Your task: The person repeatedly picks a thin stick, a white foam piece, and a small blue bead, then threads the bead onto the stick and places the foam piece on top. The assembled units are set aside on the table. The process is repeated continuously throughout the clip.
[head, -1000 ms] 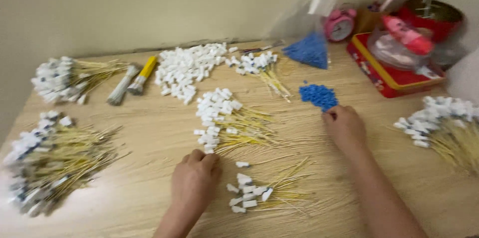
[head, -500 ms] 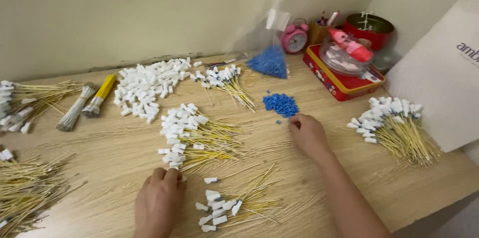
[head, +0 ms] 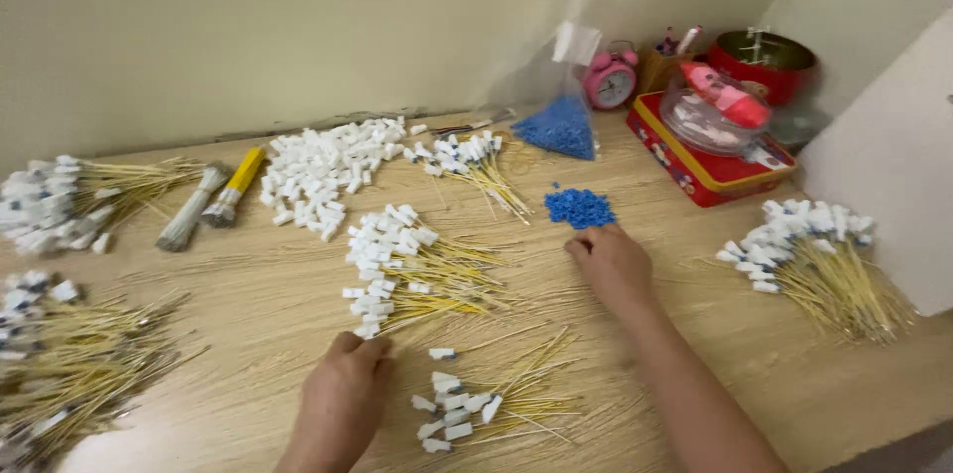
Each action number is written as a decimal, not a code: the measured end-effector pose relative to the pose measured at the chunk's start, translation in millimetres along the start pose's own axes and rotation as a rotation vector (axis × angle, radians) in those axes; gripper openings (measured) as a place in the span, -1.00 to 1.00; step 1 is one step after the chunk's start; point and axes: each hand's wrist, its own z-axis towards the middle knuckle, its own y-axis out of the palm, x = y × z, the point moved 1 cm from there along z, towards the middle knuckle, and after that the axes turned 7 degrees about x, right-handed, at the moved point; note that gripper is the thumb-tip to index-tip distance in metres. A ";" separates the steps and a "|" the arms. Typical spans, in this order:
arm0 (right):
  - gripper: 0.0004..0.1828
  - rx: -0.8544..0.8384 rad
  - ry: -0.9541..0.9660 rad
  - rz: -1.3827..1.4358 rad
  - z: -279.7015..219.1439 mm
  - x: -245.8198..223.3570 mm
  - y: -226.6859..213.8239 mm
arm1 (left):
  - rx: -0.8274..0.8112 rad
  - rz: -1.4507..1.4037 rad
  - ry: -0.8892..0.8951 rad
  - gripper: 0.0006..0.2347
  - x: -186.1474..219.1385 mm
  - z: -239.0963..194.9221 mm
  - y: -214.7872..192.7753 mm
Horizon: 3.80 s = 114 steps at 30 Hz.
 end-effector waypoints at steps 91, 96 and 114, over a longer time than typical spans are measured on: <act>-0.70 -0.038 -0.053 -0.062 1.4 37.4 -7.0 | 0.240 0.004 0.124 -0.79 4.7 11.5 -15.4; -0.69 -0.002 -0.091 -0.104 -11.0 15.7 -17.4 | 0.256 -0.056 0.082 -0.85 -7.8 12.3 -5.2; -0.82 -0.315 0.235 1.238 -134.6 -86.9 -27.5 | -0.089 -0.510 -0.087 -0.76 32.4 -14.5 -69.3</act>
